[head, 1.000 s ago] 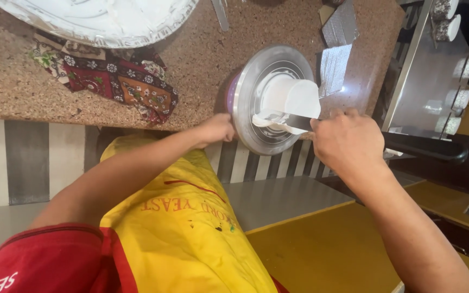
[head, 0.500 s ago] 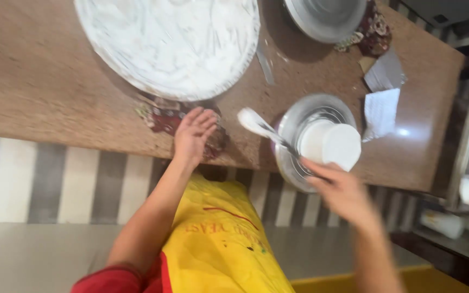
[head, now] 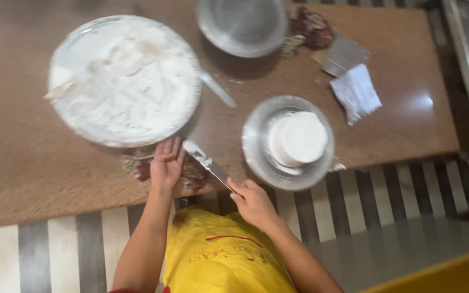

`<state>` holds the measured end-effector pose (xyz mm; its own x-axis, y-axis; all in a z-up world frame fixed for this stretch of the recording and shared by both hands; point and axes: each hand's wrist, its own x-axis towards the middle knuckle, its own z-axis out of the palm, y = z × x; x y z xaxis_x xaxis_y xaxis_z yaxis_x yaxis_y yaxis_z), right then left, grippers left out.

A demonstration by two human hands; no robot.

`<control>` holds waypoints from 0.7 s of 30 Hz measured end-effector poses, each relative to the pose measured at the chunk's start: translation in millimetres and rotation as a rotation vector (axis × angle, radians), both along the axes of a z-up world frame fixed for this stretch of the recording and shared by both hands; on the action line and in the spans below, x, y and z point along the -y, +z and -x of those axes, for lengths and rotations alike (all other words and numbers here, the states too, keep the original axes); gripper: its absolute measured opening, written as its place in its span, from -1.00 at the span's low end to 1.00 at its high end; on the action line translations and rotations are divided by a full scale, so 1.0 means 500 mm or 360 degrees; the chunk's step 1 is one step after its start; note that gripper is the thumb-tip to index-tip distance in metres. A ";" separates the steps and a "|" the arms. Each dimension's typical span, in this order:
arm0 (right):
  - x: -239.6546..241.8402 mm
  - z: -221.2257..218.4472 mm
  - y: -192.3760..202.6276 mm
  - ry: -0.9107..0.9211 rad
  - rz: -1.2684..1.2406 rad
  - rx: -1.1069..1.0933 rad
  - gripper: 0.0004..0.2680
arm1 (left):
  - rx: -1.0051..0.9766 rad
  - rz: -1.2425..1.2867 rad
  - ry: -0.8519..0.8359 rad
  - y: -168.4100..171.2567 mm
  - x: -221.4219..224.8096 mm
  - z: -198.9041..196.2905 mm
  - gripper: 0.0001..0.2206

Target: Applying frosting and assembling layers of a small cake on a turntable.

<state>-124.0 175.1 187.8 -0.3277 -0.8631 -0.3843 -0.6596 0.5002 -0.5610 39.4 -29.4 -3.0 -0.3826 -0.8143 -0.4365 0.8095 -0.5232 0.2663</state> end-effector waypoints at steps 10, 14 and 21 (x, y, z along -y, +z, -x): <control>-0.376 0.156 0.021 -0.1025 0.0923 0.0162 -0.65 | 0.1112 0.0349 -0.1098 0.095 -0.253 0.260 -0.59; -0.352 0.152 0.011 -0.1068 0.0792 -0.0186 -0.65 | 0.0951 0.0255 -0.1388 0.148 -0.271 0.236 -0.64; -0.228 0.152 0.010 -0.0340 0.0696 -0.0599 -0.65 | 0.1146 0.0294 -0.1020 0.165 -0.206 0.275 -0.62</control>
<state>-199.8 288.9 192.9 -0.5554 -0.8148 0.1664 -0.7629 0.4195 -0.4920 -98.3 73.7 79.6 -0.4683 -0.6242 -0.6254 -0.0011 -0.7074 0.7068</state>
